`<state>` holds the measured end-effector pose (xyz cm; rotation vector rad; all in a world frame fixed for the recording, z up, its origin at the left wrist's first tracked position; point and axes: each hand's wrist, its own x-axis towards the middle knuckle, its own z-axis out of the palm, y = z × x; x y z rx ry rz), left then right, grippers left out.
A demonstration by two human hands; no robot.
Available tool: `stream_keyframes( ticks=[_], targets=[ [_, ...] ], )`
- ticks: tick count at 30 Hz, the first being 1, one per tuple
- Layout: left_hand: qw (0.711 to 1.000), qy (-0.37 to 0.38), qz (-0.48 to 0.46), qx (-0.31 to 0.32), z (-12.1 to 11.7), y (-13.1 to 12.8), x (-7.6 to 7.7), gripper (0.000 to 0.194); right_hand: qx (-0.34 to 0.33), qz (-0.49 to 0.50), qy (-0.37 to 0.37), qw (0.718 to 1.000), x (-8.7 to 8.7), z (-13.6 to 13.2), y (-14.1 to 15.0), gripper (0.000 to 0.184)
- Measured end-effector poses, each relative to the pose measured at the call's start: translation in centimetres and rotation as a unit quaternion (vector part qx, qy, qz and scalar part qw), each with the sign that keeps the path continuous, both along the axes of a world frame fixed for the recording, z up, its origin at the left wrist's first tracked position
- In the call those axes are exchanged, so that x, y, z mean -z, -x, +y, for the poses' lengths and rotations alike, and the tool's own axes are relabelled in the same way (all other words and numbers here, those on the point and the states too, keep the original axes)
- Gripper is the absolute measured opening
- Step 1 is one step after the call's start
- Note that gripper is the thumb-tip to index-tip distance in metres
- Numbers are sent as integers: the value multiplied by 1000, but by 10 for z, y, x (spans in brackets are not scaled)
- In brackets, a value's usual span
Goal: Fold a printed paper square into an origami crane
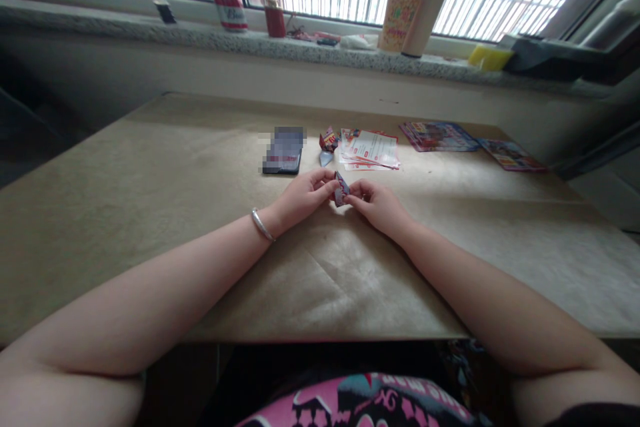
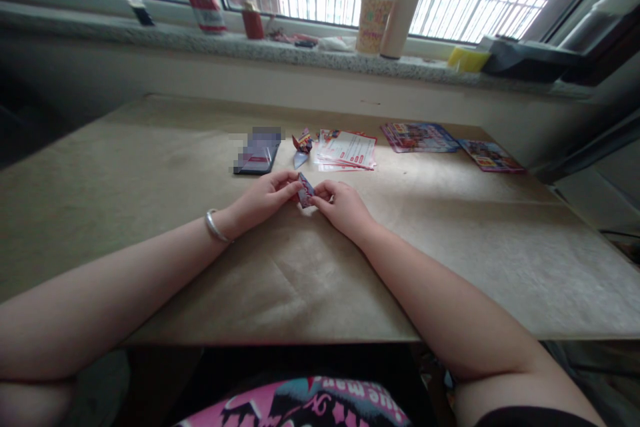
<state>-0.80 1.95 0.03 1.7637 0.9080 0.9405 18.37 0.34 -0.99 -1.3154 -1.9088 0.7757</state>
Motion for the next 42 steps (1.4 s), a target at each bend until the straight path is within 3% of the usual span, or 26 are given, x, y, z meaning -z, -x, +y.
stream_keyframes(
  ticks=[4,8,12,17,29,35,42],
  targets=[
    [997,22,-41,60,2,-1,6,37,-15,111,32,993,2,5,-2,16],
    [996,22,-47,68,1,-1,7,36,-10,144,31,989,4,6,-2,24],
    [999,18,-22,44,0,-1,7,37,20,111,2,994,5,5,-3,22],
    [1000,14,4,18,1,-1,8,34,8,57,-19,998,1,0,-2,9],
    [999,34,-13,9,2,-1,8,29,-12,-11,-47,999,-2,-4,-2,23],
    [999,23,8,20,5,0,12,27,14,-60,-50,997,-2,-5,0,24],
    [1000,9,-9,6,4,-2,13,29,11,-23,-54,998,-2,-6,1,17]
  ],
)
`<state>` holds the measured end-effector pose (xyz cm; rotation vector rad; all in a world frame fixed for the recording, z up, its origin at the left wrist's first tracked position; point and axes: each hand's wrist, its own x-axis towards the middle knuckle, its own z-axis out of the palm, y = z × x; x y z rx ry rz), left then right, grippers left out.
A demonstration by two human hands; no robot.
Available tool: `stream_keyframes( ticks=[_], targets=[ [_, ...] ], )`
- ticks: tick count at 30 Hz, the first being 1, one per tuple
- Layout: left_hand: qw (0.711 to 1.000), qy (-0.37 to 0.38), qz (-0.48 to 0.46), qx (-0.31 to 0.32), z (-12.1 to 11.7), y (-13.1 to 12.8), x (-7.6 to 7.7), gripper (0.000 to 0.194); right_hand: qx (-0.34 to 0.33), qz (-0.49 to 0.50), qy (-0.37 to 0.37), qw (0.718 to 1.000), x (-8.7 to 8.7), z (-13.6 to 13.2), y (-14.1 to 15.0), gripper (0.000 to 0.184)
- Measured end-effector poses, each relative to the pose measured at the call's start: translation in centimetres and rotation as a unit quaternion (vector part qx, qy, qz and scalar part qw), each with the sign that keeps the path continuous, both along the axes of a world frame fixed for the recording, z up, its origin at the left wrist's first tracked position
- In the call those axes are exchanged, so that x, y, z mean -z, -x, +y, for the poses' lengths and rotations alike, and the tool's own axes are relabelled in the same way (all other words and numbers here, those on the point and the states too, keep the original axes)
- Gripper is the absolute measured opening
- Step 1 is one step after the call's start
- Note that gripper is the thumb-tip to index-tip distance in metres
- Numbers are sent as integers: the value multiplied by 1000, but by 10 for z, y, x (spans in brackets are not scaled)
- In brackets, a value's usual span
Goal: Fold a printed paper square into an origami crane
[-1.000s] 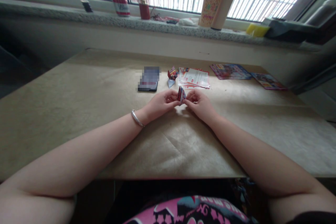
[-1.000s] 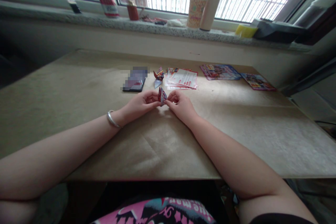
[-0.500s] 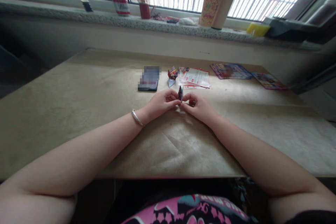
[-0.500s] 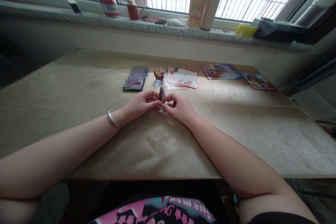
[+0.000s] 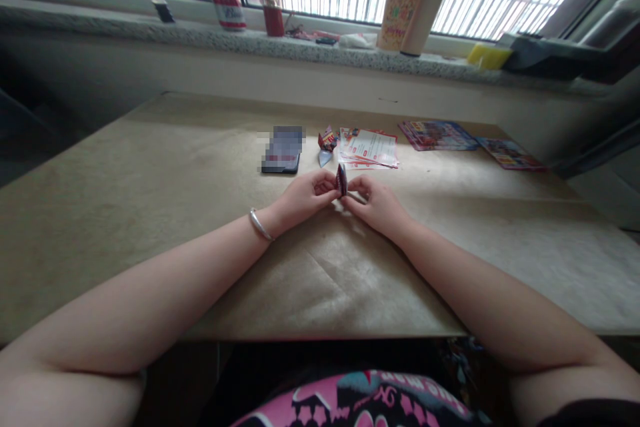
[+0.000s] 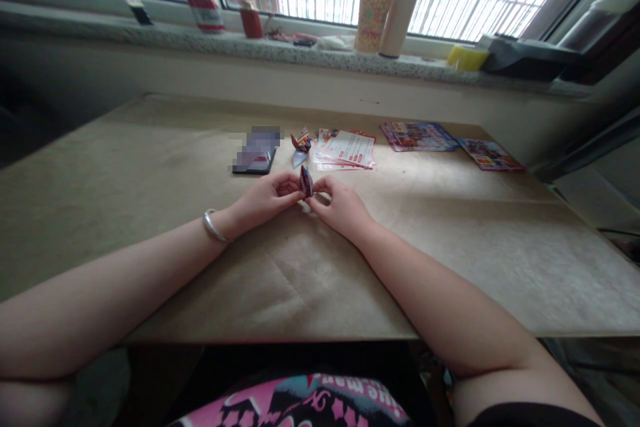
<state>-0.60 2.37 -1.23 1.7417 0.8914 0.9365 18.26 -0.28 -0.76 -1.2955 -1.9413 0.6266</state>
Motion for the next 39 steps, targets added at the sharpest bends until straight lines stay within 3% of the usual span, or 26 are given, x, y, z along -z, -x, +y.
stream_keyframes(
  ticks=[6,13,19,21,24,29,39],
  targets=[
    [999,-31,24,-5,-4,0,-6,29,-19,40,-1,999,2,2,-2,11],
    [986,-153,45,-43,-4,5,-6,18,-23,99,3,995,5,2,-1,4],
    [981,-176,69,-34,-3,4,-4,7,-56,17,-164,985,6,10,-7,7],
    [978,-194,61,-43,-3,3,-3,12,-58,-11,-200,978,6,12,-9,9],
    [970,-234,56,-42,-4,2,-3,26,-57,-30,-221,973,4,12,-11,10],
    [947,-301,107,-37,-6,4,-5,20,-69,-74,-234,967,1,10,-12,10],
    [932,-346,105,-24,-5,5,-5,18,-79,-100,-256,958,-1,9,-13,12]
  ],
)
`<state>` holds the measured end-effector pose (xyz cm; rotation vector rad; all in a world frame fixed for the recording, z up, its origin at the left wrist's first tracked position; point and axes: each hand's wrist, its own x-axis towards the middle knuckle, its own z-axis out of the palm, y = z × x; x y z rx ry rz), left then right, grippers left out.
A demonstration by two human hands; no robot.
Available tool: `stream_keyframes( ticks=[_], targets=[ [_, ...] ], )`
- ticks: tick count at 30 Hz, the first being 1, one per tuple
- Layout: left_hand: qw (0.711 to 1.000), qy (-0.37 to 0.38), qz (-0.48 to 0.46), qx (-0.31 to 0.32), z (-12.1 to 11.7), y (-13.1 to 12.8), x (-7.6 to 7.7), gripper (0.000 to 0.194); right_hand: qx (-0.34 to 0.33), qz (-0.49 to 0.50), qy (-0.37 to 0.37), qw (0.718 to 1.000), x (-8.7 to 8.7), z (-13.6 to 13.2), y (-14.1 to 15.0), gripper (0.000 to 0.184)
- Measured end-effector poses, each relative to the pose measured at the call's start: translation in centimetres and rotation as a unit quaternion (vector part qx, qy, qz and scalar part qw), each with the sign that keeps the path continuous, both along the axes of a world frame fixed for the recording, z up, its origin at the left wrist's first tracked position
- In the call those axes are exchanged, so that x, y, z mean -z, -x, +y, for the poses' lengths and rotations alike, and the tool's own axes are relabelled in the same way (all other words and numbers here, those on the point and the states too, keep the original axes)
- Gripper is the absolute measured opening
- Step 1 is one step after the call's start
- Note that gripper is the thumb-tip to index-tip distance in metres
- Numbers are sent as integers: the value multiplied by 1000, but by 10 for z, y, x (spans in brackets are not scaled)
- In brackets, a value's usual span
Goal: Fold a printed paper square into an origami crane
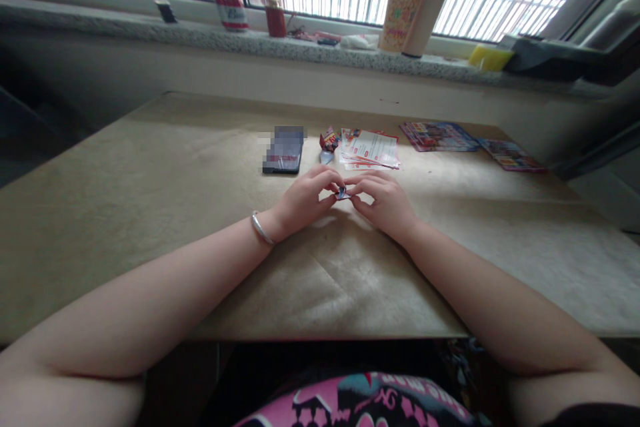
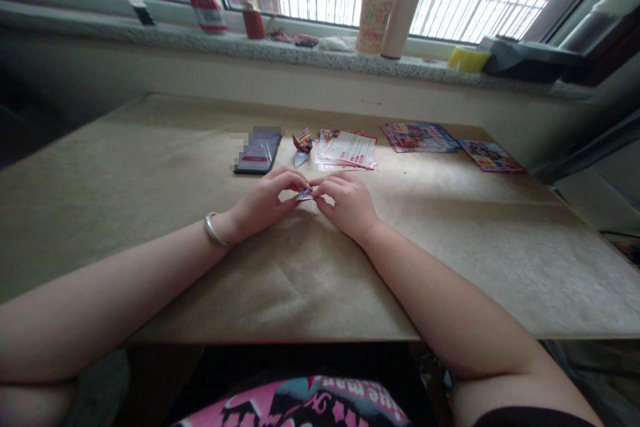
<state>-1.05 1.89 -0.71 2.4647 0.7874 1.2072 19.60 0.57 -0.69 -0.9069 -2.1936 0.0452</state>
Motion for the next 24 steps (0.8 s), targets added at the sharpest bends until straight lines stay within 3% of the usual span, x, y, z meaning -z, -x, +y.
stream_keyframes(
  ticks=[17,21,24],
  targets=[
    [999,30,19,-26,-3,2,-5,14,17,3,15,1000,-3,-2,2,6],
    [998,37,21,-56,-4,1,-5,9,19,12,36,999,-3,-2,1,5],
    [993,51,42,-96,-4,1,-4,10,58,29,60,996,0,-2,2,6]
  ],
)
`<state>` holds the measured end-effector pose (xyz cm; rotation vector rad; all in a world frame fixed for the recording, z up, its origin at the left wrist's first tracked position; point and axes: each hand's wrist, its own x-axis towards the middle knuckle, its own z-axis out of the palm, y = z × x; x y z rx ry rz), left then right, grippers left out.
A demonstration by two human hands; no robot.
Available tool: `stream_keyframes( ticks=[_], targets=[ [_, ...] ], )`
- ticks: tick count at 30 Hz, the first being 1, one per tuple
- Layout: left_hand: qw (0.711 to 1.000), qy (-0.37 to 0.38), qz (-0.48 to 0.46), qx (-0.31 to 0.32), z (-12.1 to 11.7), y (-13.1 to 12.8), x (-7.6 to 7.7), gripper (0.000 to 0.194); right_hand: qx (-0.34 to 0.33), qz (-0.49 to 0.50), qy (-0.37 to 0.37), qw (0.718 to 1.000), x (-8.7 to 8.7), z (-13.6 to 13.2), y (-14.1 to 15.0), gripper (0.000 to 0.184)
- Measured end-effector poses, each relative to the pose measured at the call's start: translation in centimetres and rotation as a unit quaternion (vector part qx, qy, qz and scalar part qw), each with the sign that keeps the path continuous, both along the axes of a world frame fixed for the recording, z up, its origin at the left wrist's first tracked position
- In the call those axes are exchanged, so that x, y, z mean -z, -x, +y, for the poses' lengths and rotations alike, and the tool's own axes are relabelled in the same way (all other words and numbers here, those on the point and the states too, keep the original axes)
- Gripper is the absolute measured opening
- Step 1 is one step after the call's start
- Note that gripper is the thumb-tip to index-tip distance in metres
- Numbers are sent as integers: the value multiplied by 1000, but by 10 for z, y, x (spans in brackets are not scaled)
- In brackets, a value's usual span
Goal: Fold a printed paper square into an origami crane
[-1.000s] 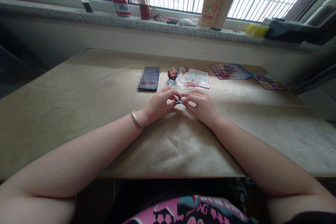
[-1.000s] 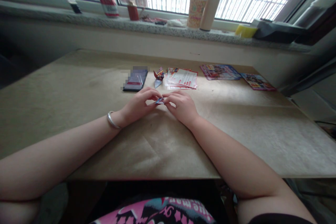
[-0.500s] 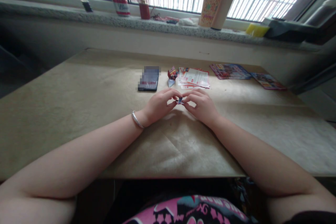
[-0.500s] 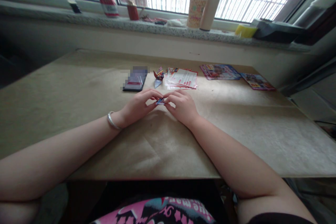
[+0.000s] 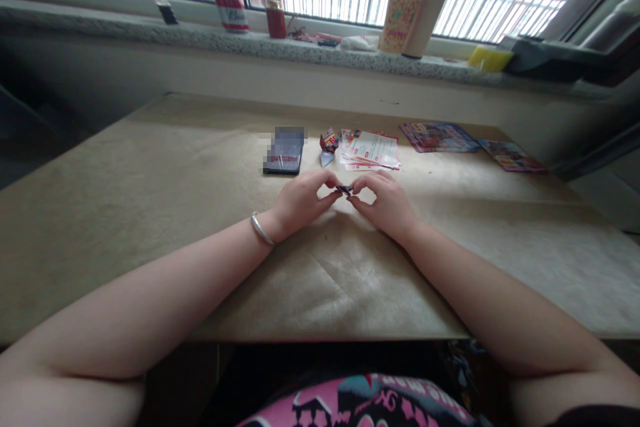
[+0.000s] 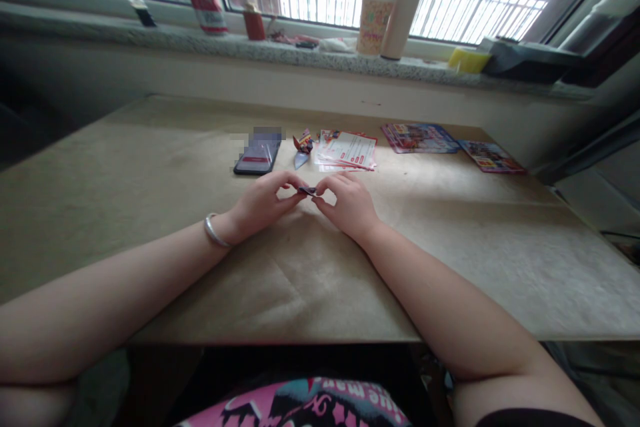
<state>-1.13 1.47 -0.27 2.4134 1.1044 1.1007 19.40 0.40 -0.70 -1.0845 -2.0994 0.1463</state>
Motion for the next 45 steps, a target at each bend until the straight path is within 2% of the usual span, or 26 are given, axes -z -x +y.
stream_keyframes(
  ticks=[2,5,7,12,18,22,26,29,32,36,39,45],
  targets=[
    [1000,16,11,-16,0,0,1,13,26,34,26,999,3,1,2,13],
    [999,47,7,-5,1,0,2,13,18,76,63,995,6,1,5,25],
    [998,69,-1,6,1,-1,3,12,7,75,85,994,6,0,6,23],
    [992,115,-28,37,1,-3,3,14,8,74,130,989,4,-3,8,5],
    [973,193,-91,86,-2,-4,1,22,-4,94,171,981,3,-4,10,16],
    [974,186,-112,61,-1,-5,2,22,-3,74,174,982,2,-4,11,14],
    [966,196,-153,68,1,-6,0,25,-11,86,193,977,4,-3,11,12],
    [978,167,-104,68,0,-5,-3,19,-26,88,214,972,5,-2,11,12],
    [989,119,-65,50,-1,-3,-6,26,-35,78,222,971,4,-2,11,13],
    [993,102,-53,39,-2,-3,-6,30,-28,47,228,972,3,-2,13,16],
    [990,117,-65,43,-2,-3,-6,30,-23,19,216,976,2,-2,14,15],
    [969,196,-140,61,-4,-5,-7,27,-14,4,211,977,1,-2,14,11]
  ],
)
